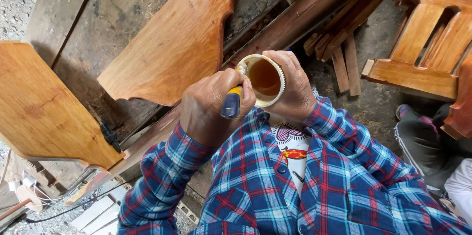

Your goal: The person applies a brown liquid finish to a curved wooden board using a paintbrush. They dip the brush into a small container to reload the finish and continue brushing the surface evenly.

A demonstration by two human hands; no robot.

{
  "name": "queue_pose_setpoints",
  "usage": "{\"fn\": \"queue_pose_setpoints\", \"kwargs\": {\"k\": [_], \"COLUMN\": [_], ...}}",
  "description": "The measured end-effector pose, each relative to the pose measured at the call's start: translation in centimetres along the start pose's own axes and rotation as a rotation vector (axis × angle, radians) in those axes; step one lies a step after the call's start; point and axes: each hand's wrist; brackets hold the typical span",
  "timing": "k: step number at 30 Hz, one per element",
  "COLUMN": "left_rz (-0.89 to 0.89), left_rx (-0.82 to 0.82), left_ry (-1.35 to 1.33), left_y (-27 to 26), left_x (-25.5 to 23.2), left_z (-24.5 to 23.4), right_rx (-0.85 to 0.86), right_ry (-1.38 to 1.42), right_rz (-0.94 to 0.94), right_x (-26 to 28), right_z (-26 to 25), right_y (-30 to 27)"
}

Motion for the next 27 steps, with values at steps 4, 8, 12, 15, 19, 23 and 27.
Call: {"fn": "queue_pose_setpoints", "kwargs": {"k": [4,8,12,15,19,23,27], "left_rz": [0.037,0.079,0.095,0.099,0.093,0.085,0.082], "left_rx": [0.012,0.034,0.032,0.052,0.093,0.123,0.122], "left_ry": [0.041,0.058,0.124,0.157,0.202,0.214,0.222], "left_y": [-0.1,0.1,0.0,0.0,0.0,0.2,0.2], "left_x": [0.2,0.2,-0.2,-0.3,-0.4,-0.5,-0.6], "left_z": [0.4,0.4,0.4,0.3,-0.3,-0.8,-0.9], "right_rx": [0.003,-0.013,-0.019,-0.031,-0.013,0.028,0.031], "right_ry": [-0.014,-0.027,-0.009,-0.018,-0.001,0.035,0.037], "right_rz": [0.014,-0.002,0.005,0.006,0.014,0.020,0.022], "right_x": [0.0,0.4,0.6,0.7,0.9,1.0,0.8], "right_z": [-0.1,-0.2,0.0,0.2,0.1,0.0,-0.1], "right_y": [0.0,0.1,0.2,0.1,0.1,0.1,0.0]}}
Point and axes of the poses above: each hand's wrist, its own y-axis towards the middle knuckle, its own z-axis out of the palm, x = y × z, and after that the axes turned 2 degrees about x, right-handed
